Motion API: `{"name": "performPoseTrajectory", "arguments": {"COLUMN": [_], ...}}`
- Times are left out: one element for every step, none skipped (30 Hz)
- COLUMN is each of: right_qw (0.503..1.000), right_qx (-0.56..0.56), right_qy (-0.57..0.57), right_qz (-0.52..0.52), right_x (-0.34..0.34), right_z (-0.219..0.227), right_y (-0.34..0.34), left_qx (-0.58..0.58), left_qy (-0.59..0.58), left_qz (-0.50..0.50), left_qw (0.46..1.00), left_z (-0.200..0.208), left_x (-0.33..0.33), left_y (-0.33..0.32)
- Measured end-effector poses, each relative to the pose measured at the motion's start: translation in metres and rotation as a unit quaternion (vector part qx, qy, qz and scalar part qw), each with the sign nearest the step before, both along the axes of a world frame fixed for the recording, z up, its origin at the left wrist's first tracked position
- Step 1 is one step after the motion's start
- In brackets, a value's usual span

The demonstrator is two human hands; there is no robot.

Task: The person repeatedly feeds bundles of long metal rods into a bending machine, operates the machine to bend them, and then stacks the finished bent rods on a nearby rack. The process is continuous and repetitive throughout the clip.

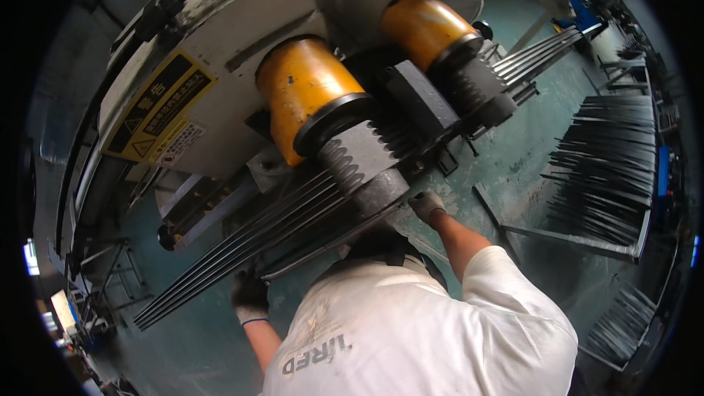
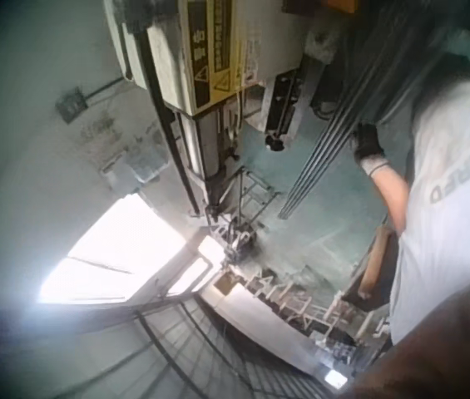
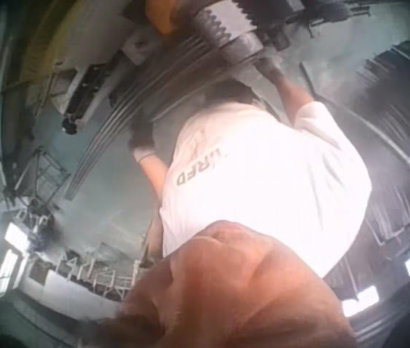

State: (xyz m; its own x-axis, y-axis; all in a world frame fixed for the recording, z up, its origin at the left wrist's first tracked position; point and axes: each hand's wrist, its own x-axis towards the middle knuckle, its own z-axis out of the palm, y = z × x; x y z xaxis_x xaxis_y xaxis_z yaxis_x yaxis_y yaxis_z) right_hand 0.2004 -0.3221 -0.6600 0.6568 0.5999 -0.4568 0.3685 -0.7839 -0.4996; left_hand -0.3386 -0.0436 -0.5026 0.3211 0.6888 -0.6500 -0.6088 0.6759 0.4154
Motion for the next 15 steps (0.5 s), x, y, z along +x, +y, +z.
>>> {"name": "performPoseTrajectory", "arguments": {"right_qw": [0.998, 0.993, 0.984, 0.982, 0.985, 0.982, 0.977, 0.976, 0.977, 0.977, 0.977, 0.977, 0.977, 0.97, 0.971], "right_qx": [0.001, -0.024, -0.05, -0.057, -0.051, -0.056, -0.062, -0.068, -0.075, -0.082, -0.069, -0.057, -0.045, -0.017, 0.012], "right_qy": [0.017, 0.058, 0.097, 0.104, 0.097, 0.109, 0.12, 0.116, 0.113, 0.111, 0.1, 0.092, 0.084, 0.09, 0.071], "right_qz": [-0.054, -0.095, -0.139, -0.144, -0.136, -0.144, -0.166, -0.171, -0.166, -0.161, -0.175, -0.184, -0.191, -0.225, -0.227], "right_x": [-0.002, -0.016, -0.027, -0.034, -0.042, -0.051, -0.06, -0.067, -0.078, -0.086, -0.09, -0.092, -0.092, -0.093, -0.089], "right_z": [-0.004, 0.024, 0.052, 0.06, 0.059, 0.063, 0.064, 0.069, 0.086, 0.1, 0.108, 0.114, 0.123, 0.138, 0.149], "right_y": [-0.007, 0.002, 0.006, -0.007, -0.02, -0.031, -0.048, -0.061, -0.067, -0.071, -0.08, -0.088, -0.094, -0.095, -0.088], "left_qx": [0.016, 0.039, 0.065, 0.105, 0.207, 0.307, 0.167, -0.001, -0.108, -0.214, -0.31, -0.407, -0.487, -0.561, -0.622], "left_qy": [-0.015, -0.029, -0.038, -0.024, 0.108, 0.237, 0.047, -0.117, -0.191, -0.258, -0.324, -0.371, -0.414, -0.518, -0.592], "left_qz": [-0.024, -0.046, -0.08, -0.134, -0.194, -0.237, -0.178, -0.087, -0.035, 0.016, 0.049, 0.087, 0.111, 0.215, 0.292], "left_qw": [0.999, 0.998, 0.994, 0.985, 0.953, 0.891, 0.968, 0.989, 0.975, 0.942, 0.892, 0.83, 0.761, 0.609, 0.42], "left_z": [0.005, 0.004, 0.002, -0.002, -0.018, -0.05, -0.049, -0.048, -0.061, -0.074, -0.081, -0.078, -0.072, -0.049, -0.021], "left_x": [0.0, -0.005, -0.007, -0.005, -0.006, -0.016, 0.001, 0.015, 0.007, -0.003, 0.002, 0.009, 0.009, 0.019, 0.021], "left_y": [0.002, 0.002, 0.0, 0.0, 0.001, -0.002, 0.001, 0.003, 0.004, 0.002, 0.003, 0.003, 0.003, 0.0, -0.007]}}
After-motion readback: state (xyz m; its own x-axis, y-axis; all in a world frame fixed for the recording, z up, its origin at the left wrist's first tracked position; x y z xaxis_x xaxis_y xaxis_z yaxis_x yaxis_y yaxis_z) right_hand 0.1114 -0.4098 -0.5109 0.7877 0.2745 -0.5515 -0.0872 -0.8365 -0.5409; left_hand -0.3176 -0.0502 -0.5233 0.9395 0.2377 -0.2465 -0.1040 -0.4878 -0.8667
